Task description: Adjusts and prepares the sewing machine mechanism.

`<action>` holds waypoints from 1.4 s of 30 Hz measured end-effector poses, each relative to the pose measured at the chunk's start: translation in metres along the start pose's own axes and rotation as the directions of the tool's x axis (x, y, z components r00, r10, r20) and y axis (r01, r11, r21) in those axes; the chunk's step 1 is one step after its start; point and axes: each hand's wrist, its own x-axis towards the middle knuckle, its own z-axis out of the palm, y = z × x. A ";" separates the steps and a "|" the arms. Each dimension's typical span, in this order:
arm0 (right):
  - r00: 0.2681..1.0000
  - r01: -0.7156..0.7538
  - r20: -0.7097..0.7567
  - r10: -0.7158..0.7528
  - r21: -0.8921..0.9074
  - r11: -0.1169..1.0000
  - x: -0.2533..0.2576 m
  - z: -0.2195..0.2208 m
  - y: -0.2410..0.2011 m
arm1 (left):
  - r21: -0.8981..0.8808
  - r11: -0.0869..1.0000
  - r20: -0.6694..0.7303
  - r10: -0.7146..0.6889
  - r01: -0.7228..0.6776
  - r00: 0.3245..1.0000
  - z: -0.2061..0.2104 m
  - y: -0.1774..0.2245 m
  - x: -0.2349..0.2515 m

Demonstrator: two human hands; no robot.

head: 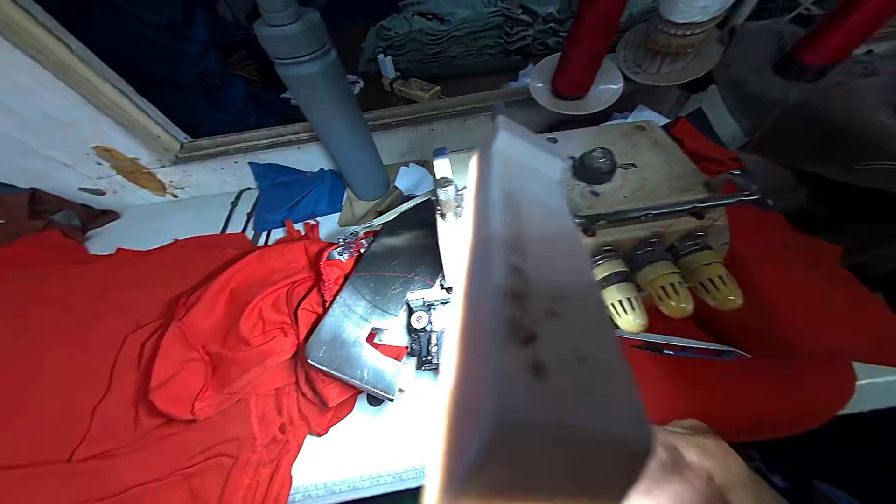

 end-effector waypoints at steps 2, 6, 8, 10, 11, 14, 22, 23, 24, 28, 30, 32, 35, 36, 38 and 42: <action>0.996 0.030 0.085 -0.030 0.000 1.000 -0.010 -0.010 0.006 | 0.035 0.996 0.065 -0.081 0.079 0.995 -0.013 -0.026 0.002; 0.994 -0.085 0.070 0.084 0.010 0.996 -0.033 -0.031 0.021 | 0.234 0.972 0.114 -0.046 0.019 0.992 -0.019 -0.049 -0.005; 0.985 -0.153 -0.101 0.142 -0.112 0.982 -0.044 -0.041 0.036 | 0.338 0.941 0.146 -0.053 0.001 0.988 -0.020 -0.047 -0.004; 0.944 -0.194 -0.328 0.035 -0.467 0.863 -0.050 -0.051 0.069 | 0.415 0.910 0.169 -0.062 -0.013 0.984 -0.020 -0.043 -0.002; 0.926 -0.207 -0.371 -0.064 -0.645 0.736 -0.050 -0.056 0.085 | 0.440 0.898 0.162 -0.071 -0.008 0.984 -0.020 -0.041 -0.001; 0.922 -0.236 -0.357 -0.149 -0.825 0.514 -0.050 -0.061 0.116 | 0.478 0.879 0.113 -0.072 0.010 0.991 -0.018 -0.036 0.001; 0.909 -0.256 -0.370 -0.192 -0.859 0.444 -0.048 -0.055 0.129 | 0.504 0.863 0.083 -0.070 0.019 0.994 -0.018 -0.040 -0.003; 0.913 -0.248 -0.364 -0.186 -0.855 0.455 -0.048 -0.057 0.129 | 0.502 0.864 0.092 -0.073 0.017 0.993 -0.018 -0.042 -0.004; 0.920 -0.241 -0.353 -0.172 -0.853 0.462 -0.049 -0.059 0.128 | 0.505 0.863 0.096 -0.077 0.018 0.992 -0.017 -0.043 -0.004; 0.949 -0.167 -0.264 -0.174 -0.885 0.434 -0.048 -0.060 0.126 | 0.507 0.861 0.046 -0.069 0.036 0.997 -0.015 -0.045 -0.004; 0.948 -0.128 -0.234 -0.217 -0.902 0.413 -0.048 -0.055 0.131 | 0.504 0.862 0.033 -0.078 0.051 0.996 -0.016 -0.044 -0.002; 0.935 -0.117 -0.241 -0.261 -0.903 0.413 -0.048 -0.050 0.137 | 0.503 0.863 0.035 -0.078 0.049 0.996 -0.017 -0.042 0.000; 0.905 -0.122 -0.279 -0.322 -0.894 0.431 -0.045 -0.046 0.140 | 0.497 0.866 -0.026 -0.046 0.053 0.999 -0.009 -0.047 0.005; 0.898 -0.125 -0.289 -0.333 -0.891 0.436 -0.044 -0.046 0.139 | 0.499 0.865 -0.044 -0.032 0.050 0.999 -0.006 -0.050 0.006; 0.889 -0.115 -0.296 -0.349 -0.883 0.455 -0.041 -0.047 0.135 | 0.498 0.866 -0.017 -0.030 0.034 0.999 -0.008 -0.052 0.006; 0.876 -0.179 -0.432 -0.214 -0.703 0.689 -0.037 -0.042 0.108 | 0.479 0.878 -0.008 -0.019 0.021 1.000 -0.011 -0.053 0.003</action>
